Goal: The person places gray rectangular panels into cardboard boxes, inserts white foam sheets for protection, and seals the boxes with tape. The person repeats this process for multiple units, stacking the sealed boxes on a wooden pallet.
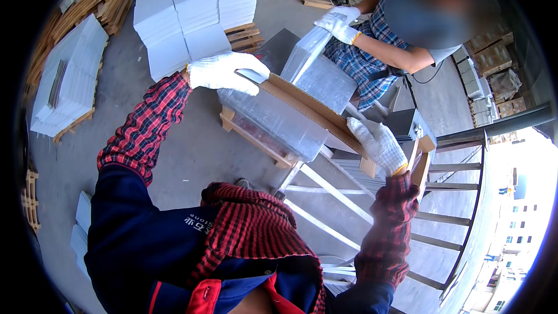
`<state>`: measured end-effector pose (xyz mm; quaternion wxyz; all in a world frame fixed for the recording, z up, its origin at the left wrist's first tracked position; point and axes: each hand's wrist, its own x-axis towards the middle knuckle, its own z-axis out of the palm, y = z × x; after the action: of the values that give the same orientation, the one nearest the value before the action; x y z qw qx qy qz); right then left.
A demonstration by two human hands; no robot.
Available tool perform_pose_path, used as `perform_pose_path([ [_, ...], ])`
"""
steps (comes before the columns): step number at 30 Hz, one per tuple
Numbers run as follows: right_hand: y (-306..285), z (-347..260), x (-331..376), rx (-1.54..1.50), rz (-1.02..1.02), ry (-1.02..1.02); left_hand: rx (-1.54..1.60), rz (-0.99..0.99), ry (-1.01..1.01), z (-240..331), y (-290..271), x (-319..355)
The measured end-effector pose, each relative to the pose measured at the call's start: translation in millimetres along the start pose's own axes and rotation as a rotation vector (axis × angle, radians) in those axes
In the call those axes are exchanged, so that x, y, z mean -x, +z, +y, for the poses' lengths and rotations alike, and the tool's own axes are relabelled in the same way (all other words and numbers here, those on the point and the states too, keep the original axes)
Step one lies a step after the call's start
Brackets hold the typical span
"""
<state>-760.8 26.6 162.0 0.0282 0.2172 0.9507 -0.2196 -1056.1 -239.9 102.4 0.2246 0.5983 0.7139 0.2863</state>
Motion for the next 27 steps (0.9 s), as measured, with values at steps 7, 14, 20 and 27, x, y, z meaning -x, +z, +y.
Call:
perform_pose_path([
  [7, 9, 29, -13, 0.213, 0.113, -0.250, 0.146, 0.003, -0.022, -9, 2, 3],
  [14, 74, 49, -32, 0.181, 0.078, 0.060, 0.072, -0.040, 0.057, -27, -5, -8],
  [20, 61, 28, -34, 0.156, 0.134, -0.004, -0.374, 0.356, -0.100, -14, 26, -24],
  [27, 46, 39, -41, 0.037, 0.119, -0.014, -0.537, 0.159, 0.369, 37, 23, -29],
])
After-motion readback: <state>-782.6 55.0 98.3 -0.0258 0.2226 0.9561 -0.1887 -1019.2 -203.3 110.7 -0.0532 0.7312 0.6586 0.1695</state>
